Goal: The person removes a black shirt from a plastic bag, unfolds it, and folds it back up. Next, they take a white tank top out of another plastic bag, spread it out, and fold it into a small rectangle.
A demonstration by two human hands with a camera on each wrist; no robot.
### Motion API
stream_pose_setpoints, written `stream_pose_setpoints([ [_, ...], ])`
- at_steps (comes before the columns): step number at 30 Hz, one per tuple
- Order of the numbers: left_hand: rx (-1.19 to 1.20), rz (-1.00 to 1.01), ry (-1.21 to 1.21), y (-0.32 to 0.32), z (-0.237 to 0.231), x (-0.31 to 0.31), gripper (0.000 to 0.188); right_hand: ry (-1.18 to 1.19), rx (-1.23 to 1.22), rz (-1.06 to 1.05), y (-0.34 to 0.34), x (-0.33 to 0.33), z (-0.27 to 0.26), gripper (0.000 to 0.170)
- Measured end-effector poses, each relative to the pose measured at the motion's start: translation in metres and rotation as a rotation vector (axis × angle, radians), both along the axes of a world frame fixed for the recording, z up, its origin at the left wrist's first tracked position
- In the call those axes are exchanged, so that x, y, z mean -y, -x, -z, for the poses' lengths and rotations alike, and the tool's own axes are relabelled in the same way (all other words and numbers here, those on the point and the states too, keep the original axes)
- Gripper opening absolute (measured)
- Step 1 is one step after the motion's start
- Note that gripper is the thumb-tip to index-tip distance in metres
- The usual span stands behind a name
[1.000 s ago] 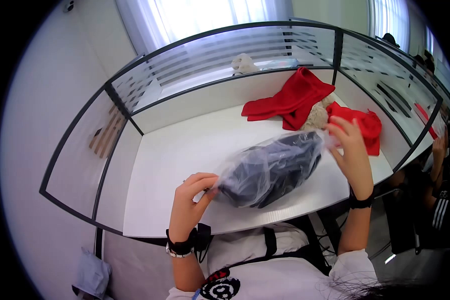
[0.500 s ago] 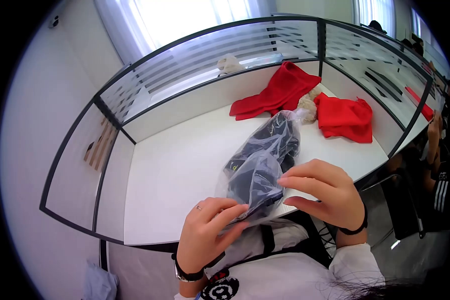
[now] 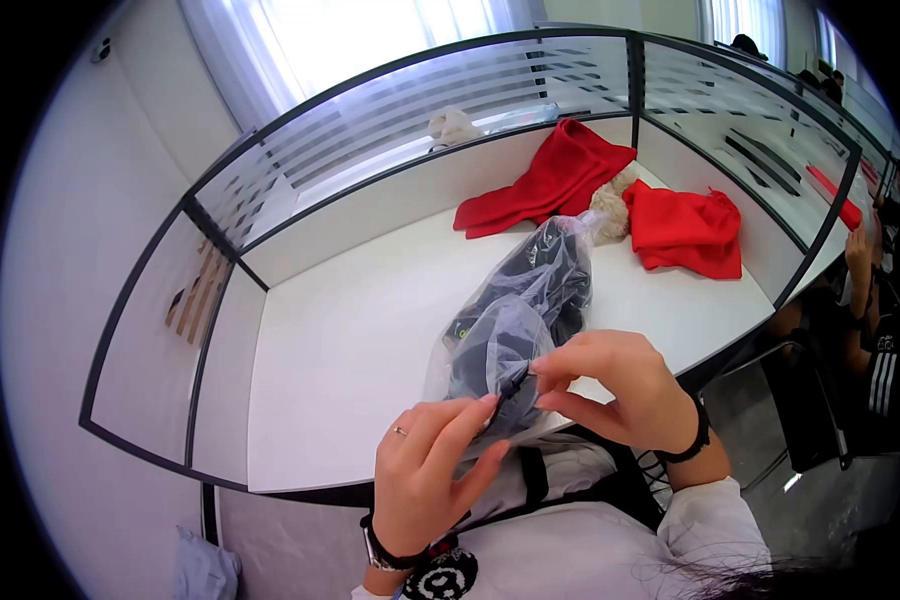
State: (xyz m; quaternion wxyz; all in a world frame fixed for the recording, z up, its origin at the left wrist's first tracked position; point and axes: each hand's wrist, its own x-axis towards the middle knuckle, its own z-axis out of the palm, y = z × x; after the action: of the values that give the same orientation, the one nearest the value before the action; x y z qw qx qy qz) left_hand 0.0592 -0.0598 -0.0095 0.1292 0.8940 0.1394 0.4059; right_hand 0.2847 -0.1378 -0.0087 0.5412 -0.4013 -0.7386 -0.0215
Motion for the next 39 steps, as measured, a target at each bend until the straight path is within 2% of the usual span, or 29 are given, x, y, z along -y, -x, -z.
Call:
stream_pose_setpoints([
  [8,-0.012,0.001,-0.08,0.001,-0.004,0.001,0.041,0.034,-0.11,-0.001,0.001,-0.003,0.001,0.035],
  [10,-0.005,0.004,-0.081,0.001,-0.004,0.002,0.044,-0.026,0.032,0.021,-0.002,-0.005,0.0,0.031],
  [15,0.071,0.021,-0.062,-0.002,-0.001,0.005,0.046,-0.073,0.04,-0.054,0.0,-0.004,0.002,0.026],
  [20,0.088,0.008,-0.121,0.001,0.001,0.012,0.038,-0.119,0.149,-0.112,0.011,0.001,0.001,0.026],
  [25,0.048,-0.003,-0.194,0.003,-0.004,0.012,0.036,-0.238,0.248,-0.006,0.015,0.004,0.0,0.026],
  [28,0.04,-0.122,-0.274,0.007,-0.005,0.006,0.032,-0.294,0.305,0.107,0.012,0.008,-0.004,0.027],
  [30,0.021,-0.174,-0.264,0.012,-0.008,-0.001,0.031,-0.366,0.178,0.22,0.005,0.011,-0.004,0.029],
  [35,0.032,-0.412,-0.198,0.033,-0.005,-0.031,0.027,-0.388,-0.022,0.44,-0.016,0.024,-0.013,0.012],
  [39,0.023,-0.526,-0.126,0.057,-0.009,-0.05,0.022,-0.379,-0.257,0.472,-0.034,0.024,-0.01,0.01],
])
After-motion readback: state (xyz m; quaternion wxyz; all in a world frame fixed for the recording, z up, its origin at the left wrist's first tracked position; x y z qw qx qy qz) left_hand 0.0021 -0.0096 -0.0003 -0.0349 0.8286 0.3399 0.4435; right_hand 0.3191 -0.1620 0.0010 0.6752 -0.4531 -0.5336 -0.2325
